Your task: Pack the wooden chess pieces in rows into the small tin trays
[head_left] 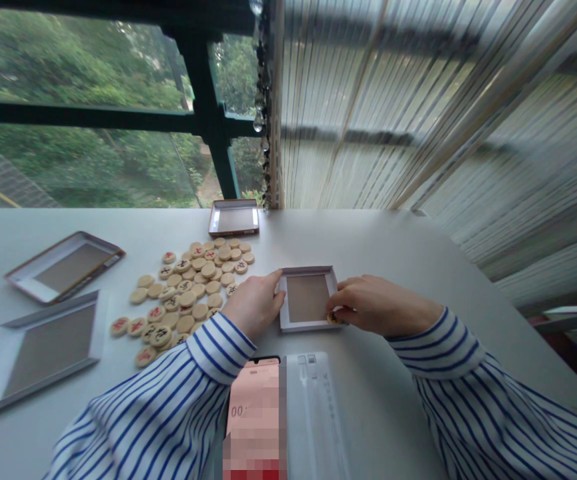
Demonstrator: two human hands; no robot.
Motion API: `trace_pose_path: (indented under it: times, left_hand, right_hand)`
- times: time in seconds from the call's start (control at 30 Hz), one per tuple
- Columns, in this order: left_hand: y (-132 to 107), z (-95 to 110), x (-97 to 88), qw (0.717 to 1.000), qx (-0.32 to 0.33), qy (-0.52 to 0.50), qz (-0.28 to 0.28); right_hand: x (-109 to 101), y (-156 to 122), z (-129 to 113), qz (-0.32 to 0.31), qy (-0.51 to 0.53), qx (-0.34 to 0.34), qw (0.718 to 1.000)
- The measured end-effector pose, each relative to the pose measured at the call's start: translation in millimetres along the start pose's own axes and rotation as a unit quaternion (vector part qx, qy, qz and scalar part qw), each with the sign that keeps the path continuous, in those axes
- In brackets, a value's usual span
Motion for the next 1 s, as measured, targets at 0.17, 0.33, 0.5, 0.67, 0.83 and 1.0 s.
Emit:
trace_pose_path:
  times: [0.17,0.33,0.5,0.67,0.83,1.0]
  left_hand:
    - [0.0,1.2,-0.7,1.000,0.000,0.001,0.001]
    - [-0.2,0.9,-0.9,1.000,0.005,-0.004,0.007]
    - [-0.1,0.7,0.2,1.000,0.012,-0.006,0.005]
    - [0.3,0.9,0.3,1.000,0.019,-0.002,0.010]
    - [0.7,1.7,-1.0,1.000,0.021,0.000,0.014]
    - [0.8,1.2,-0.1,1.000,0.017,-0.002,0.010]
  right_hand:
    - [-1.2,0.7,-5.2,0.001,-0.009,-0.008,1.000]
    - [-0.8,0.9,-5.9,-0.001,-0.006,-0.012,1.000]
    - [-1.2,1.1,-6.3,0.002,-0.004,-0.016,1.000]
    - [0.2,0.9,-7.4,-0.002,-0.006,-0.018,1.000]
    - [0.2,0.7,-8.0,-0.007,-0.016,-0.019,1.000]
    - [-0.8,0.6,-9.3,-0.005,-0.022,-0.022,0.999]
Point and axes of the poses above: each hand's wrist, its own y-axis towards the middle knuckle, its own x-axis out of the palm, z = x × y, the point moved 10 cm from there along y, towards the middle knuckle, and after that the axes turned 12 degrees about -y, right-handed, at the moved point
